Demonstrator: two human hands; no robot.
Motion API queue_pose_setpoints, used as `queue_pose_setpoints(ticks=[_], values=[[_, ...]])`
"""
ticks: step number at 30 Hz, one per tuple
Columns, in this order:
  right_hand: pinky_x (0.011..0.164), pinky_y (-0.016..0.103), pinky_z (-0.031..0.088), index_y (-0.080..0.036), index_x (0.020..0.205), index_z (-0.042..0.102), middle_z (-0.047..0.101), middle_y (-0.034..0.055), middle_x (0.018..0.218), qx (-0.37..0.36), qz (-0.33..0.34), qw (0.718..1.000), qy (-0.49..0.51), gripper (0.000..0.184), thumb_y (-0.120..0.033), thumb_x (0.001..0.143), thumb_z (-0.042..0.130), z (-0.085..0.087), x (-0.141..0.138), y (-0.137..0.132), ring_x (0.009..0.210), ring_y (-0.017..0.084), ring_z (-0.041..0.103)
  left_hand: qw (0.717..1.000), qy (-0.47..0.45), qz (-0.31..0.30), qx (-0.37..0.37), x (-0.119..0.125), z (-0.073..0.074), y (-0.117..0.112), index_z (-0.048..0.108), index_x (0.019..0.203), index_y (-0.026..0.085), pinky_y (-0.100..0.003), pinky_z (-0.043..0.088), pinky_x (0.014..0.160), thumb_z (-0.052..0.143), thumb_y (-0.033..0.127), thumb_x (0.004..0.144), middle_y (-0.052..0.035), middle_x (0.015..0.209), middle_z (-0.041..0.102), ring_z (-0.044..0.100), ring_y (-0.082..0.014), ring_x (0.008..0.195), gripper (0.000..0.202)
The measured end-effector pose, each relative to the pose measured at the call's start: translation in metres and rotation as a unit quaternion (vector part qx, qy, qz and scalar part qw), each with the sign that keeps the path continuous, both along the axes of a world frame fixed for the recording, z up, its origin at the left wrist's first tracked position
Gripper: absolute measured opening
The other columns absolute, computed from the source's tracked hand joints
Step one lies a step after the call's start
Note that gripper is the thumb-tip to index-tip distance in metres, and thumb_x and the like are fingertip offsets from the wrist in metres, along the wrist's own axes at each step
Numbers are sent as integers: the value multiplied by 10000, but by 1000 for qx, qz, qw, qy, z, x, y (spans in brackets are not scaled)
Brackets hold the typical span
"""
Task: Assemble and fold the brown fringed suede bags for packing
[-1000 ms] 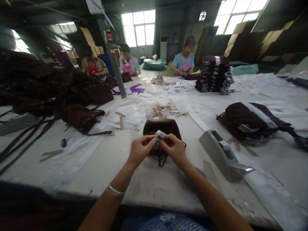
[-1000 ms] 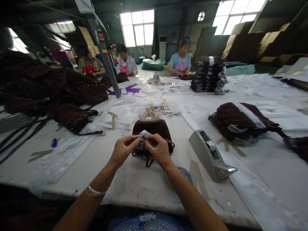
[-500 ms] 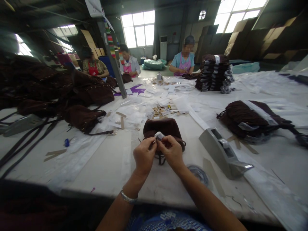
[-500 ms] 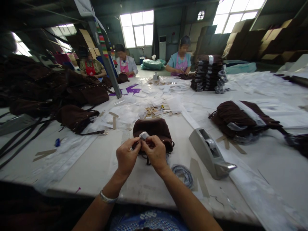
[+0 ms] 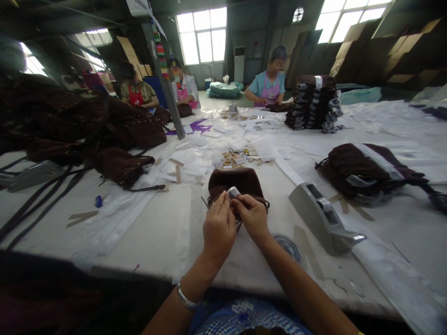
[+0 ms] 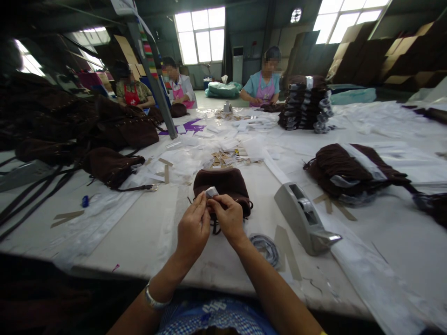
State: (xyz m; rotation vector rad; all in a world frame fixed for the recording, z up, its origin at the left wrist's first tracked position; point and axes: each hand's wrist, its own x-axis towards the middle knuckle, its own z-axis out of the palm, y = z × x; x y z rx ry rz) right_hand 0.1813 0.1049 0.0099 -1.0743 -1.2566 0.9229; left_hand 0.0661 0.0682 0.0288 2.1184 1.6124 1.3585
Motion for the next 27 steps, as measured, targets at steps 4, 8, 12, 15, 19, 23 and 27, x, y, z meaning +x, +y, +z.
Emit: queue_pose_setpoints(ticks=[4,8,12,15,19,23,27], values=[[734,327,577,-193,965,741,738,51,862,-1,30,999,-15,316,-480,855,667,2,4,-1,782,230,700,999,33,-1,20,2,-3,-1,485,1411,106,-450,352,1147,455,141,914,-172,1454,481,438,-281,1361,500],[722,317,579,-176,941,752,745,54,866,-8,17,1000,-24,333,-476,798,730,8,7,-3,806,246,704,1000,20,-19,15,-1,1,1,492,1408,123,-459,363,1138,447,155,926,-162,1454,484,444,-273,1358,485],[744,341,597,-184,941,766,753,50,858,-36,42,998,25,316,-454,778,754,12,11,-3,792,247,722,990,-98,-78,-57,-17,13,12,653,1243,190,-402,441,1075,516,259,931,-102,1313,628,573,-256,1229,348],[758,367,607,-193,987,761,755,42,863,-55,59,995,58,341,-436,749,783,13,12,-1,773,243,728,957,-210,-123,-159,-30,26,25,689,1151,194,-339,560,868,642,361,860,-79,1099,719,684,-232,976,339],[740,339,610,-189,970,722,749,33,872,-60,64,990,110,353,-403,705,816,9,10,4,744,219,728,920,-241,-182,-249,-41,40,43,652,1148,151,-289,565,739,742,393,761,-79,957,720,687,-216,871,465],[666,286,596,-216,910,564,722,-9,772,-49,71,981,175,392,-384,681,834,5,8,7,672,189,718,887,-228,-241,-321,-45,44,54,605,1159,145,-307,560,757,755,408,752,-101,1002,727,703,-226,879,507],[666,296,593,-234,809,462,708,-24,760,-49,56,980,185,466,-433,637,847,1,6,11,655,184,703,891,-206,-213,-343,-46,38,61,600,1170,158,-334,562,812,787,436,713,-110,1067,725,692,-258,975,566]])
